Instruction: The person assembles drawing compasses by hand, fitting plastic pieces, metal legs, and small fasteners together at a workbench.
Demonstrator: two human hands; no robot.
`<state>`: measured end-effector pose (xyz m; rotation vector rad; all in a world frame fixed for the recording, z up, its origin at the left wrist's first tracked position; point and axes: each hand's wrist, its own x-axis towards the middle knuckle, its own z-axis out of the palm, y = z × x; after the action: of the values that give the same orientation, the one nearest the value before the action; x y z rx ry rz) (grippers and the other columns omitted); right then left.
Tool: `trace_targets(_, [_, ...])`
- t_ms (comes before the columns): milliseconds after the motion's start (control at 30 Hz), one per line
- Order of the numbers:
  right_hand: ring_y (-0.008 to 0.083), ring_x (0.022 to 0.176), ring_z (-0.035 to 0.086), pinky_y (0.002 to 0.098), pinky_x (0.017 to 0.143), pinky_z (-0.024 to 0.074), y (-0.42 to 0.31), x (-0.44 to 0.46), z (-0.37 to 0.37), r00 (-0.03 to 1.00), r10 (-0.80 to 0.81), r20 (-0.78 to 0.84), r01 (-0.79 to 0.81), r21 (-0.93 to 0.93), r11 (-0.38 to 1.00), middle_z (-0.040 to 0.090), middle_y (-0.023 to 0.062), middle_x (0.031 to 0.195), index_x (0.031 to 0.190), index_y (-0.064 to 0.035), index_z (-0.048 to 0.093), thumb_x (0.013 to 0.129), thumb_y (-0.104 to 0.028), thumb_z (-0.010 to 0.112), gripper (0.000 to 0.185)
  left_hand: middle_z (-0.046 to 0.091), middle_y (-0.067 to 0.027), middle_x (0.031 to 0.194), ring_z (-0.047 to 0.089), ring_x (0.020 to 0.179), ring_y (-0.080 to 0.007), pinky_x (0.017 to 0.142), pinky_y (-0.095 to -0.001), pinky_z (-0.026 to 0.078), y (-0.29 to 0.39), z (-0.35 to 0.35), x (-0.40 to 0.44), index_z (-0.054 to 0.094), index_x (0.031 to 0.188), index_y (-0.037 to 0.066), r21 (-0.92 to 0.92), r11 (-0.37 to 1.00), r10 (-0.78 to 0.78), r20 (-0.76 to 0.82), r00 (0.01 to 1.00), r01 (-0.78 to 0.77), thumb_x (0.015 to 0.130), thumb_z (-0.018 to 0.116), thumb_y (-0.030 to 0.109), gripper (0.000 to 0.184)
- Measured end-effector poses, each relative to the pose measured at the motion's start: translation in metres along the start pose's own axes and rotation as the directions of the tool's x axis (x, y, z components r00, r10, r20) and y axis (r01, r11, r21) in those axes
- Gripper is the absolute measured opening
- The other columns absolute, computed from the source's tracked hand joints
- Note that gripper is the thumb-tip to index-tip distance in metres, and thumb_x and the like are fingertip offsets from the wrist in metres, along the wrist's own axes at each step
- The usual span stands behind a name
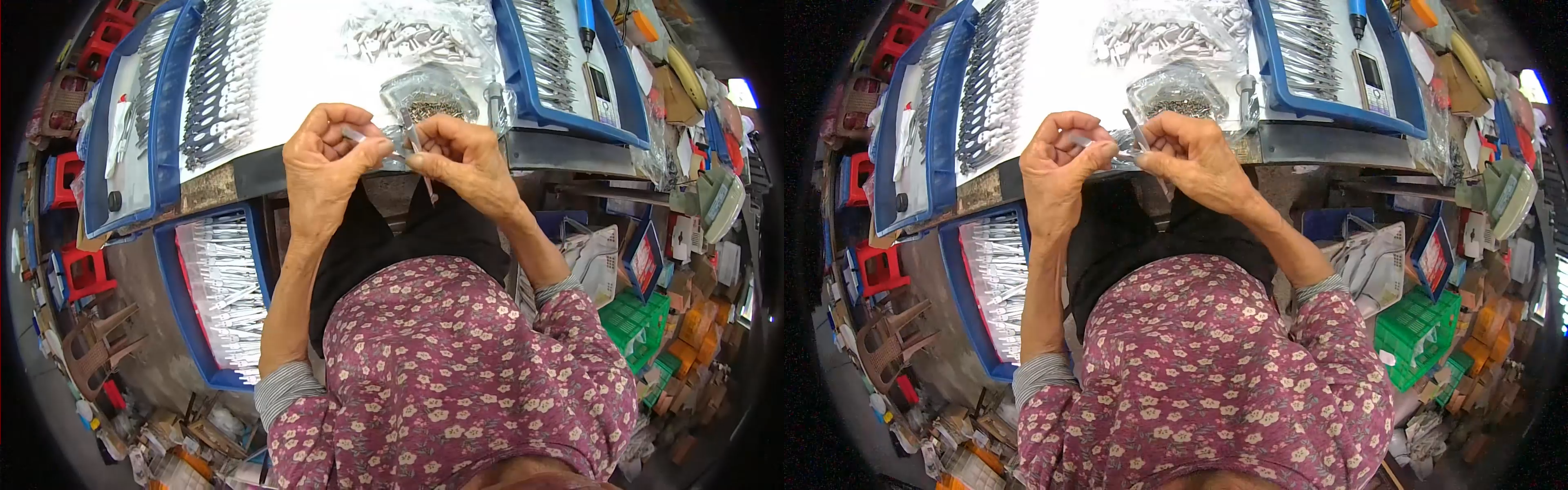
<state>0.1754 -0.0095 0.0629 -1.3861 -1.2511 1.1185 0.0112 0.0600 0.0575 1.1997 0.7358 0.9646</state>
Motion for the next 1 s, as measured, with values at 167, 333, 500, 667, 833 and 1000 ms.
trace_targets(167, [0.0008, 0.058, 0.047, 0.0156, 0.050, 0.0386, 0.011, -0.009, 0.007, 1.000, -0.012, -0.005, 0.012, 0.115, 0.993, 0.053, -0.0032, 0.069, 0.089, 0.0018, 0.058, 0.079, -0.009, 0.066, 0.017, 0.063, -0.0077, 0.077, 0.056, 0.062, -0.0076, 0.059, -0.0187, 0.046, -0.023, 0.004, -0.001, 0.056, 0.091, -0.003, -0.313, 0.948, -0.097, -0.084, 0.992, 0.066, 0.075, 0.068, 0.001, 0.020])
trace_targets(333, [0.0007, 0.058, 0.046, 0.0150, 0.050, 0.0383, -0.002, -0.013, 0.008, 0.998, 0.064, 0.025, -0.067, 0.176, 0.982, 0.053, -0.0038, 0.070, 0.094, 0.0021, 0.057, 0.080, -0.006, 0.064, 0.018, 0.063, -0.0073, 0.074, 0.056, 0.062, -0.0083, 0.058, -0.0189, 0.045, -0.027, 0.002, -0.002, 0.058, 0.086, -0.001, -0.308, 0.940, -0.153, -0.006, 0.988, 0.144, 0.079, 0.066, 0.006, 0.013])
trace_targets(500, [0.0006, 0.057, 0.047, 0.0151, 0.048, 0.0381, 0.005, -0.010, 0.009, 0.994, -0.071, -0.081, 0.077, 0.076, 0.994, 0.051, -0.0034, 0.067, 0.103, 0.0031, 0.053, 0.080, -0.004, 0.063, 0.026, 0.063, -0.0061, 0.073, 0.053, 0.060, -0.0069, 0.057, -0.0179, 0.043, -0.026, 0.004, -0.006, 0.060, 0.082, 0.000, -0.271, 0.942, -0.189, 0.060, 0.980, 0.198, 0.081, 0.065, 0.012, 0.013])
trace_targets(667, [0.0026, 0.051, 0.049, 0.0161, 0.043, 0.0375, 0.008, -0.012, 0.012, 0.997, -0.068, -0.022, 0.070, 0.103, 0.992, 0.052, -0.0018, 0.063, 0.113, 0.0033, 0.049, 0.081, -0.003, 0.061, 0.035, 0.060, -0.0042, 0.073, 0.052, 0.061, -0.0074, 0.055, -0.0195, 0.043, -0.025, 0.006, -0.009, 0.057, 0.080, 0.002, -0.259, 0.922, -0.273, 0.093, 0.958, 0.288, 0.083, 0.063, 0.012, 0.012])
trace_targets(833, [0.0045, 0.046, 0.050, 0.0172, 0.040, 0.0380, 0.013, -0.013, 0.011, 0.999, -0.035, 0.023, 0.032, 0.130, 0.991, 0.054, -0.0004, 0.060, 0.118, 0.0023, 0.047, 0.081, -0.004, 0.061, 0.040, 0.058, -0.0029, 0.068, 0.050, 0.055, -0.0067, 0.050, -0.0178, 0.040, -0.033, 0.009, -0.010, 0.059, 0.079, 0.000, -0.278, 0.906, -0.293, 0.128, 0.947, 0.318, 0.081, 0.065, 0.013, 0.014])
trace_targets(1000, [0.0047, 0.046, 0.050, 0.0172, 0.040, 0.0383, 0.017, -0.012, 0.011, 0.999, 0.020, 0.040, -0.026, 0.179, 0.984, 0.055, -0.0001, 0.060, 0.120, 0.0007, 0.047, 0.082, -0.005, 0.061, 0.041, 0.058, -0.0031, 0.068, 0.051, 0.054, -0.0067, 0.049, -0.0180, 0.041, -0.035, 0.009, -0.011, 0.059, 0.079, 0.000, -0.277, 0.896, -0.324, 0.129, 0.937, 0.348, 0.081, 0.065, 0.013, 0.014])
